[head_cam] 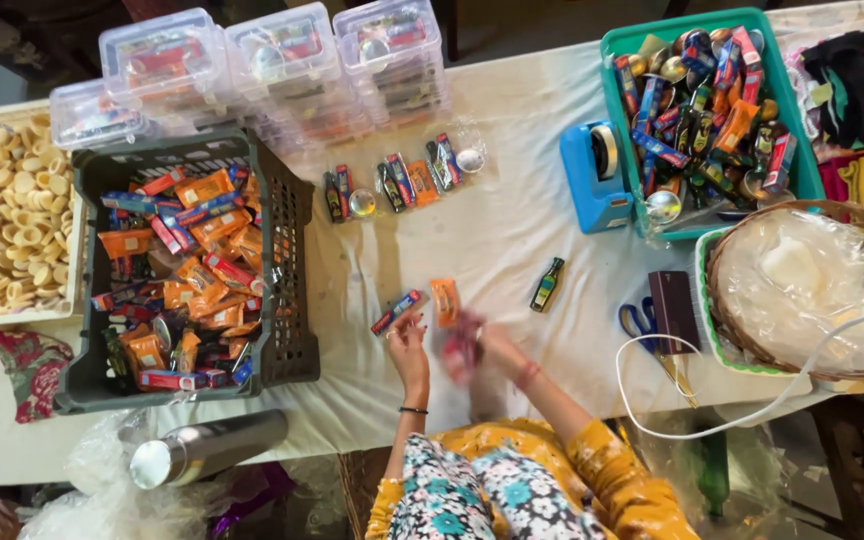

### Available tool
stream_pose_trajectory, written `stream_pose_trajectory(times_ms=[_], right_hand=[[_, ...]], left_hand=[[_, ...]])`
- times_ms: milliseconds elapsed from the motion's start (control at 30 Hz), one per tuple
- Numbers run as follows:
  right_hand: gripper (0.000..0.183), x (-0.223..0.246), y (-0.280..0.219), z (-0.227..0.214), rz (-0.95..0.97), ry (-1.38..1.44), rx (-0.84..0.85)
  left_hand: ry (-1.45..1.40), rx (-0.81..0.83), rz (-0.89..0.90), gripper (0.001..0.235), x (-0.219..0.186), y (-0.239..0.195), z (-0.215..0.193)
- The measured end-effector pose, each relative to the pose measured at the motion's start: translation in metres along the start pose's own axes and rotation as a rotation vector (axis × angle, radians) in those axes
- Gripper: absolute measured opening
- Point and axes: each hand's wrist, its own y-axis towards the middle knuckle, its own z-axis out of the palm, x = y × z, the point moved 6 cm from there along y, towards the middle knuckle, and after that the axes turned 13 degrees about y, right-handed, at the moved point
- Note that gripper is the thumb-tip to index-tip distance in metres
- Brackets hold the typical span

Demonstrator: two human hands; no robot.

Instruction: The person sits at a table and packs small snack packets and metal cups into clear plastic bags. They pick items from a black crate and a green bin, place them into a bag, and then set the filled bag aside on the table.

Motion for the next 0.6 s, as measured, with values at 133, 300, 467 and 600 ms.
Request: stream_pose_trajectory(times_ms=[133, 300, 467, 600], right_hand=[[0.022, -0.038, -0.029, -0.045, 0.075, -0.323, 0.079], [0.022, -0.021, -0.072, -0.133, -0.003, -0.085, -0.130], [0.023, 0.017, -0.115, -0.163, -0.311, 0.302, -0.375], [0.026, 0.022, -0.111, -0.189, -0.459, 0.349, -0.411]], left_hand=[[0.164, 0.056, 0.079, 0.024, -0.022, -0.010, 0.037], [0.576, 0.346, 0.369, 0.040, -0.027, -0.033, 0.155], [0.967, 0.447, 0.522, 0.063, -0.037, -0.055, 0.228], [1.048, 0.470, 0.450, 0.053, -0.009, -0.053, 0.244]])
